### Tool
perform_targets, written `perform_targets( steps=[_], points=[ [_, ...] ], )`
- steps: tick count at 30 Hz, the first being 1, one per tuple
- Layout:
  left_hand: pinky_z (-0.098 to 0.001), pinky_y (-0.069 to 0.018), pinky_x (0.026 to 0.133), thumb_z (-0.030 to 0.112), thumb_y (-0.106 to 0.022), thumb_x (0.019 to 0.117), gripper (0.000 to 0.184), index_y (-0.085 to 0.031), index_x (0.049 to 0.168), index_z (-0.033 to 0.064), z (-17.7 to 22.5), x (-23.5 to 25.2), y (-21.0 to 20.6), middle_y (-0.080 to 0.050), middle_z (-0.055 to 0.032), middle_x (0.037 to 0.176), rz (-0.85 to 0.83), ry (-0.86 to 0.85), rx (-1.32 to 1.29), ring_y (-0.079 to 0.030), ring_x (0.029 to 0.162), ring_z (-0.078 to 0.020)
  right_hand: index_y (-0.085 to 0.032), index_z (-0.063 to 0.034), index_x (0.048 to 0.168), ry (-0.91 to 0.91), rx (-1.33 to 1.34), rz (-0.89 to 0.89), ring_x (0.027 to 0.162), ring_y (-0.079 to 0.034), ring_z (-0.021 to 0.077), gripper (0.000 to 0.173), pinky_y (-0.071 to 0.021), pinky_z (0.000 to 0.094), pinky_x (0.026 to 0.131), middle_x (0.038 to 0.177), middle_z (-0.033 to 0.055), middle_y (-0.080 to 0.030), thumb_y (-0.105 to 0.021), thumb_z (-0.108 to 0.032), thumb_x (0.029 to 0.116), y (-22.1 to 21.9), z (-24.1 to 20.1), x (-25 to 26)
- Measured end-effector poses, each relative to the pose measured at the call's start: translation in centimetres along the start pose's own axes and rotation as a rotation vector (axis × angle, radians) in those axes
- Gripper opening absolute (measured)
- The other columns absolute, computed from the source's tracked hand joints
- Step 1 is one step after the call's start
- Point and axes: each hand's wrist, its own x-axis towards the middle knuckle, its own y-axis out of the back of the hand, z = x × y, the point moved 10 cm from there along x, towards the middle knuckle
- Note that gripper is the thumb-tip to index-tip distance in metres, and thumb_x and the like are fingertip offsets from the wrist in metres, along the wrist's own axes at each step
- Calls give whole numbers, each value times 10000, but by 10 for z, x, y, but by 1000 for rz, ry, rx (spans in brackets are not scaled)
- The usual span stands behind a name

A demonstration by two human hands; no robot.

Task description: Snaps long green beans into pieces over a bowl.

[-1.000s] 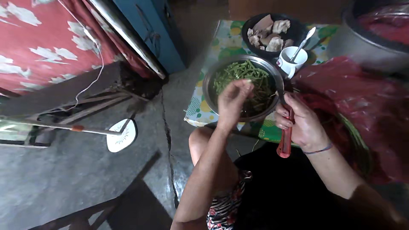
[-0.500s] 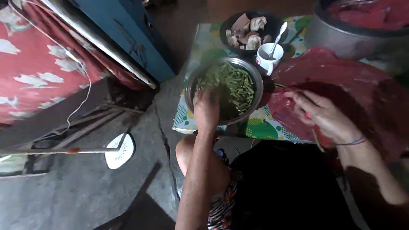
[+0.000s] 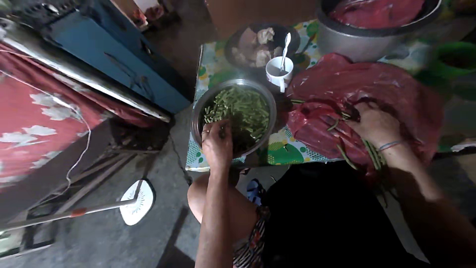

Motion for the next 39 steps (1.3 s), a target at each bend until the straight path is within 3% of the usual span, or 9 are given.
perform_targets(
  steps=[7,12,16,19,22,29,33,35,39],
  points=[
    [-421,-543,818,176,-654,988,188,-746,1112,69,8,-1,3,-675,-168,1142,50,-94,-19,-668,951,-258,-608,9,1300,30,-48,-101,1087,-616,559,429,-449,752,845,1218,323,-636,-714,-241,967,-11,1,6],
    [-446,-531,897,113,-658,965,175,-748,1098,46,41,-17,17,-692,-177,1161,123,-210,-30,-646,1088,-313,-602,16,1276,-9,83,32,1010,-605,612,417,-419,788,807,1048,369,-650,-697,-256,974,24,10,-3],
    [-328,-560,843,99,-623,978,200,-729,1125,15,93,-50,-5,-692,-130,1099,-50,-227,-322,-660,997,-177,-618,-1,1252,26,91,98,939,-616,604,386,-419,791,758,986,358,-651,-697,-268,985,51,12,-16],
    [-287,-587,785,93,-548,1027,246,-657,1200,-45,130,-79,-53,-713,-105,1064,-415,-7,-737,-693,905,-110,-682,-45,1208,180,211,144,907,-640,512,288,-446,752,760,981,285,-677,-720,-201,969,65,-3,-33],
    [-316,-581,860,152,-423,1094,341,-557,1316,-70,166,-102,-92,-663,-134,1153,-793,271,-1004,-671,998,-124,-673,-42,1186,301,320,148,866,-643,398,273,-475,659,744,963,229,-674,-711,-186,956,74,-37,-72],
    [-298,-579,751,310,-304,1131,381,-462,1356,47,161,-81,-85,-678,-69,962,-491,689,-1405,-678,787,-132,-647,21,1158,581,273,165,695,-674,305,377,-551,492,590,902,191,-696,-652,-294,951,48,-101,-167],
    [-161,-393,488,255,-246,1133,350,-527,1247,82,153,-79,-62,-512,25,720,-402,576,-1408,-444,524,-26,-682,-54,1122,731,436,-12,694,-645,94,411,-546,261,593,924,67,-716,-677,-418,933,16,-110,-184],
    [-141,-357,466,197,-262,1120,317,-551,1141,68,151,-83,-49,-461,56,644,-416,418,-1382,-397,494,5,-692,-84,1117,750,659,-98,758,-575,-67,345,-488,101,649,945,-47,-690,-674,-391,961,18,-109,-171],
    [-124,-387,518,111,-333,1085,281,-579,1132,-15,152,-103,-24,-479,102,678,-461,65,-1243,-431,563,55,-694,-167,1156,702,920,-18,642,-523,-106,209,-444,76,564,863,-156,-650,-563,-288,1046,48,-113,-139]
  ],
)
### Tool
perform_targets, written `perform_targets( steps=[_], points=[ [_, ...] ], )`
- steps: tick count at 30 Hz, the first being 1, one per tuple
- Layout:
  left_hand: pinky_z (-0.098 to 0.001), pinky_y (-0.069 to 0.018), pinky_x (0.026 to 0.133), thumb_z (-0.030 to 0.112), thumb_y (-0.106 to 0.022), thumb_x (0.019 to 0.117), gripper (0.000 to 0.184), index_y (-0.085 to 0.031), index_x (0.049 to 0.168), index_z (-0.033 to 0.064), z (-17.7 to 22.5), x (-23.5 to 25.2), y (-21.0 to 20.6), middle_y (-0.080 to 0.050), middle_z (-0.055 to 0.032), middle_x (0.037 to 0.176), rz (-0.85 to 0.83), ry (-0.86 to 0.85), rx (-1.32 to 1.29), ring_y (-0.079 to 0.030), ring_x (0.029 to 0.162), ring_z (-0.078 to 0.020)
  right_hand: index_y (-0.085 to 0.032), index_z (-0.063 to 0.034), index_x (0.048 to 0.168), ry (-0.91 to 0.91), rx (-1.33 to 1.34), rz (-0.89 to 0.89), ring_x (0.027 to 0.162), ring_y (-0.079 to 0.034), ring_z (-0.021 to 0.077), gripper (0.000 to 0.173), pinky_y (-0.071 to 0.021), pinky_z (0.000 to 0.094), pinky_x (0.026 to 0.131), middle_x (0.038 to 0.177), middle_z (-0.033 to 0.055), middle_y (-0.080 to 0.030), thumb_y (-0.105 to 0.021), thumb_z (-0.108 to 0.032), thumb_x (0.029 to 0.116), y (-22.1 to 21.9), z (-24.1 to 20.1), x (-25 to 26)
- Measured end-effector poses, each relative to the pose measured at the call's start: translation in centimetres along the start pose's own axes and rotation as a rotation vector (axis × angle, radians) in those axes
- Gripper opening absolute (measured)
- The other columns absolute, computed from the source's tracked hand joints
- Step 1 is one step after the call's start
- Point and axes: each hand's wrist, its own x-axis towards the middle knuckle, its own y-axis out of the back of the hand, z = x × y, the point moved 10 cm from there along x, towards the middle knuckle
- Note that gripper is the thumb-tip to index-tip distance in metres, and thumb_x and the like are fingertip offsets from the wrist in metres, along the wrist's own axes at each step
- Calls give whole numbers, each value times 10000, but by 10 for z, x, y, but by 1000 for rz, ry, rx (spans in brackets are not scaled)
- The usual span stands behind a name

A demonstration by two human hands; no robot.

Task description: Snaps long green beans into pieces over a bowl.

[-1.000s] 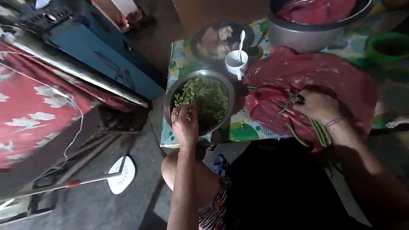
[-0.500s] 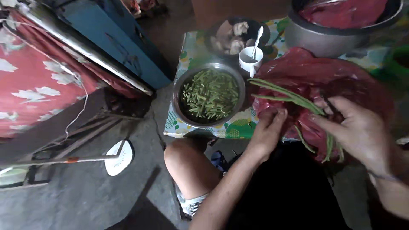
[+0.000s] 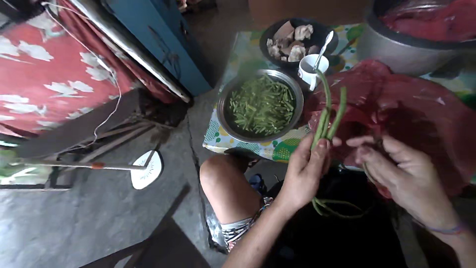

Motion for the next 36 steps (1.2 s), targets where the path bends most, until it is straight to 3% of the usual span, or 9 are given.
perform_targets(
  steps=[2,4,9,16,20,25,30,33,36],
  points=[
    [-112,-386,541,109,-348,1084,290,-578,1162,-50,4,-13,-1,-492,113,696,-41,-96,48,-435,594,77,-691,-203,1111,-38,128,31,530,-448,-89,175,-376,83,468,757,-167,-600,-549,-289,1051,-1,0,13],
    [-108,-382,553,145,-359,1097,293,-574,1163,-44,3,-24,1,-493,112,700,-41,-155,71,-432,606,83,-684,-232,1061,-60,232,17,519,-444,-89,128,-374,79,459,750,-172,-605,-584,-307,1036,-12,-2,20],
    [-138,-450,603,216,-377,1112,364,-586,1138,-80,0,-38,8,-550,35,731,-51,-246,237,-495,646,51,-730,-172,1122,-75,446,-31,500,-437,-85,171,-384,82,450,779,-138,-645,-620,-251,1017,-39,-8,20],
    [-166,-513,673,224,-381,1111,383,-581,1141,-100,-3,-43,13,-651,-40,841,-28,-282,373,-580,726,14,-730,-142,1143,37,378,58,503,-454,-85,189,-398,85,450,718,-151,-612,-589,-202,1033,-34,-25,19],
    [-231,-574,766,231,-384,1110,403,-598,1116,-110,2,-44,12,-693,-102,918,-6,-323,449,-662,822,-50,-722,-106,1164,-29,482,128,470,-453,-54,233,-399,100,430,733,-103,-649,-525,-162,1054,-26,-20,24],
    [-272,-569,849,230,-401,1102,404,-628,1103,-104,7,-42,10,-707,-165,976,-1,-368,566,-687,914,-118,-723,-111,1144,-65,598,157,463,-458,-48,212,-401,96,427,744,-79,-660,-538,-146,1046,-21,-19,31],
    [-271,-519,976,217,-352,1107,466,-562,1281,-161,20,-30,24,-655,-208,1223,51,-256,522,-630,1122,-116,-714,-202,1048,39,444,94,490,-452,-81,92,-388,85,439,708,-149,-613,-632,-194,1007,-28,-30,27],
    [-232,-503,963,181,-379,1098,438,-582,1248,-177,41,-25,18,-676,-209,1147,44,-281,580,-638,1060,-75,-709,-185,1013,79,334,60,562,-487,-92,59,-422,84,496,819,-158,-647,-667,-214,983,-41,-36,22],
    [-165,-489,792,180,-386,1094,416,-608,1172,-163,46,-21,15,-665,-133,930,39,-286,641,-589,831,-1,-706,-132,981,120,240,64,624,-516,-98,84,-451,77,545,876,-137,-641,-678,-211,973,-47,-40,20]
  ],
)
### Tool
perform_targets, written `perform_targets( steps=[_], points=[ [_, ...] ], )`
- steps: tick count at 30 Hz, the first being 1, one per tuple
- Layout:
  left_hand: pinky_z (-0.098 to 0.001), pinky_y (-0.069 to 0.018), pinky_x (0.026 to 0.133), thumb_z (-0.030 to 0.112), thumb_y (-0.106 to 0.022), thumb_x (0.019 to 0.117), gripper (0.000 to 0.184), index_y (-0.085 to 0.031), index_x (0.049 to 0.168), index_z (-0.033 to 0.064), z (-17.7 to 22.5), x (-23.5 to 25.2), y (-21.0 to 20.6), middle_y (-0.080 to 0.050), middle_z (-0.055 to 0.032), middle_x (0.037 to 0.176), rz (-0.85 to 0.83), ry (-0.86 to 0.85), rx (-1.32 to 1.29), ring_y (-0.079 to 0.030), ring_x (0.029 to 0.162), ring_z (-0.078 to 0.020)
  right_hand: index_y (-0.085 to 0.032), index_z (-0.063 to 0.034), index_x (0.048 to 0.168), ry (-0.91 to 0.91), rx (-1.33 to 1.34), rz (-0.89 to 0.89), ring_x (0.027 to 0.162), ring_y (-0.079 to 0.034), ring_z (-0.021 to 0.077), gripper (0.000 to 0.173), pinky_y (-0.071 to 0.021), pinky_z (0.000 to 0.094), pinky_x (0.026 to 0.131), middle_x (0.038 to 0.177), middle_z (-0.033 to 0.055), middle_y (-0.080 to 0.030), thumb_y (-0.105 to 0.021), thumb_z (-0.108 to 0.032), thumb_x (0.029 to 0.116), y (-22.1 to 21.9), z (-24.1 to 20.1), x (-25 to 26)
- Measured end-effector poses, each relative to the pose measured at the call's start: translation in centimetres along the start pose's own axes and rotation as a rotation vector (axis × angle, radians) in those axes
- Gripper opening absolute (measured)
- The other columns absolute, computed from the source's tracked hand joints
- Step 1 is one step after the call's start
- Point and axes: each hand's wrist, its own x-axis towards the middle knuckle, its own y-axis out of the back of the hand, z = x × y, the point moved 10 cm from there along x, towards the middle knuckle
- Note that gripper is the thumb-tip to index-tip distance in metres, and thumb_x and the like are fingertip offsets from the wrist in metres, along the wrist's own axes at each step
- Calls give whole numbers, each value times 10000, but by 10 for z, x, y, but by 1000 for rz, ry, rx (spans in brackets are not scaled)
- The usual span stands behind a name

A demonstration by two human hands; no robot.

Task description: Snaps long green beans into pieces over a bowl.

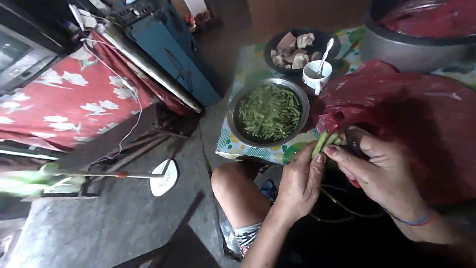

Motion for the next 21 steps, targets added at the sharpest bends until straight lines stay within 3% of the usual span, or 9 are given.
perform_targets(
  steps=[8,11,13,17,19,21],
  points=[
    [-273,-514,743,216,-350,1098,431,-645,1063,-95,-11,-6,-7,-651,-122,856,-134,31,65,-618,791,-108,-724,-132,977,15,-30,-19,627,-519,-102,103,-455,76,541,873,-140,-646,-687,-228,972,2,3,2],
    [-236,-518,757,301,-319,1111,540,-603,1198,-150,-11,-7,-3,-666,-140,876,-103,11,60,-614,779,-67,-723,-118,959,22,-65,-52,647,-520,-113,113,-449,63,555,870,-131,-642,-684,-224,969,-3,1,1],
    [-196,-502,731,314,-297,1118,552,-583,1216,-147,-10,-7,0,-647,-121,844,-60,-2,57,-592,748,-30,-728,-97,961,37,-96,-73,686,-535,-121,134,-460,52,588,890,-115,-653,-685,-224,967,-7,-1,0],
    [-206,-497,704,261,-319,1114,496,-623,1064,-127,-13,-7,1,-626,-96,782,-55,12,59,-587,726,-42,-736,-73,987,37,-149,-107,708,-538,-110,195,-459,58,617,902,-92,-656,-668,-257,983,-10,3,0],
    [-223,-524,689,221,-338,1111,440,-616,1003,-103,-14,-7,-2,-633,-84,769,-95,6,23,-611,715,-59,-741,-85,1095,-41,-67,-126,642,-523,-102,211,-454,72,563,896,-114,-662,-657,-252,997,-10,11,0],
    [-248,-553,705,209,-343,1112,425,-611,1015,-106,-13,-7,-5,-665,-105,800,-132,-3,-2,-651,738,-88,-732,-96,1120,-106,25,-124,578,-490,-93,187,-421,82,502,849,-130,-660,-637,-210,1005,-10,16,-1]
  ],
)
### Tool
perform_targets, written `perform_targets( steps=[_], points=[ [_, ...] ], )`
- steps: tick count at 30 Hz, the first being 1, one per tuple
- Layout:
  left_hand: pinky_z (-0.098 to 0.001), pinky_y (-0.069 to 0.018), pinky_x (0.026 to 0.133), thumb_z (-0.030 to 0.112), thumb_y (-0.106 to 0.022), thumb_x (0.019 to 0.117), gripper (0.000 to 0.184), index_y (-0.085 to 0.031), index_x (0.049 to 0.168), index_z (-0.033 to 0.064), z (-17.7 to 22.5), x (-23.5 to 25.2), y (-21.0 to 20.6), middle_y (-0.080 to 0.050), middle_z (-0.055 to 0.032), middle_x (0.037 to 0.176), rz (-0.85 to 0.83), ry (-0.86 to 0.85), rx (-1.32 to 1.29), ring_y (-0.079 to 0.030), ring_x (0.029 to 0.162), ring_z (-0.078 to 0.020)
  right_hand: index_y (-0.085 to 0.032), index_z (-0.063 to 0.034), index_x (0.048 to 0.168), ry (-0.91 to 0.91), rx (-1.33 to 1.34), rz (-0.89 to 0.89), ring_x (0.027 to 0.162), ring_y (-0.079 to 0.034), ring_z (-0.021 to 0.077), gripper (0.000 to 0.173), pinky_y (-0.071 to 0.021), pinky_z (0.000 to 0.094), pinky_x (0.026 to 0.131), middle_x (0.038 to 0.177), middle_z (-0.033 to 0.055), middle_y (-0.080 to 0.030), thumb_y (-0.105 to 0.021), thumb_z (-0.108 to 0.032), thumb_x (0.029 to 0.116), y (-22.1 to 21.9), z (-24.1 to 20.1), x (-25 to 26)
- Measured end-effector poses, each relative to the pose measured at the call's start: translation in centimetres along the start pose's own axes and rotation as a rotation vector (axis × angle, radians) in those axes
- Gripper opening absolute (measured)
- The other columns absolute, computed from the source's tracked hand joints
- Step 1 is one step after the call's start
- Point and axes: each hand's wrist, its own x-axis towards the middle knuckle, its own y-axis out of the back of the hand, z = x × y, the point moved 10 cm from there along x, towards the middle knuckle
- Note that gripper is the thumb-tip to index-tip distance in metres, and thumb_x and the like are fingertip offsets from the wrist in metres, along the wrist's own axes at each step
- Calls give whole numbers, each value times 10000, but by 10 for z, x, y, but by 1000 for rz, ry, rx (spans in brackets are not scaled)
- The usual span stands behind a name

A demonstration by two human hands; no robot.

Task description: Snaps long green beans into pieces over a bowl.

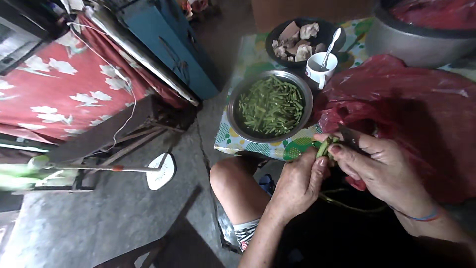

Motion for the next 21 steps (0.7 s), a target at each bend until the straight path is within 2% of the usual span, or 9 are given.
perform_targets(
  steps=[4,6,8,11,14,16,17,19,21],
  points=[
    [-202,-510,715,177,-349,1098,408,-619,1000,-113,2,0,1,-649,-91,796,-9,-7,-54,-611,748,-39,-732,-93,1096,24,17,3,620,-518,-94,163,-446,79,547,904,-124,-685,-642,-187,998,-1,-2,-1],
    [-201,-525,776,208,-311,1105,461,-593,1070,-156,-1,0,0,-666,-73,844,-22,-1,-211,-619,807,-8,-712,-104,1042,35,26,-2,629,-535,-94,110,-465,81,562,883,-130,-677,-654,-182,990,-2,-4,-2],
    [-204,-544,759,296,-276,1129,515,-528,1134,-153,-4,-1,-3,-640,-41,838,-35,11,-293,-617,792,-5,-708,-105,1005,59,9,-12,640,-552,-93,95,-492,78,568,876,-127,-659,-667,-189,987,-4,-6,-2],
    [-196,-526,681,254,-302,1128,464,-529,1136,-151,-6,-1,-7,-582,-46,775,-57,38,-191,-576,698,-24,-721,-102,969,117,-124,4,732,-559,-95,153,-482,75,653,906,-108,-658,-665,-243,989,-1,-6,-3],
    [-159,-448,615,174,-367,1107,353,-570,1052,-110,-11,-2,-7,-510,2,721,-87,59,-224,-485,641,11,-737,-40,1079,169,-254,-21,834,-635,-55,261,-546,105,748,967,-40,-696,-638,-272,1012,-2,-6,-3],
    [-118,-386,579,186,-363,1107,295,-567,1013,-6,-16,-3,-6,-466,94,719,-98,98,-401,-425,629,74,-705,-26,1199,217,-279,-64,841,-632,-62,354,-543,103,765,973,-30,-706,-591,-320,1039,-4,-8,-3],
    [-107,-375,565,219,-351,1114,279,-552,1002,62,-18,-3,-6,-462,136,716,-107,124,-497,-419,622,95,-662,-42,1300,234,-286,-97,824,-601,-73,455,-513,97,756,955,-34,-689,-537,-405,1056,-3,-9,-4],
    [-125,-420,585,276,-344,1119,282,-542,993,119,-23,-4,-6,-490,152,723,-136,157,-638,-469,638,81,-525,-99,1453,242,-274,-184,683,-476,-71,653,-418,97,629,798,-60,-542,-372,-592,1054,-5,-10,-3],
    [-141,-464,614,353,-378,1110,293,-559,996,153,-25,-6,-9,-547,153,746,-192,153,-757,-532,670,67,-487,-113,1468,264,-277,-258,663,-476,-51,648,-420,112,612,775,-44,-523,-317,-590,1065,-9,-14,-3]
  ],
)
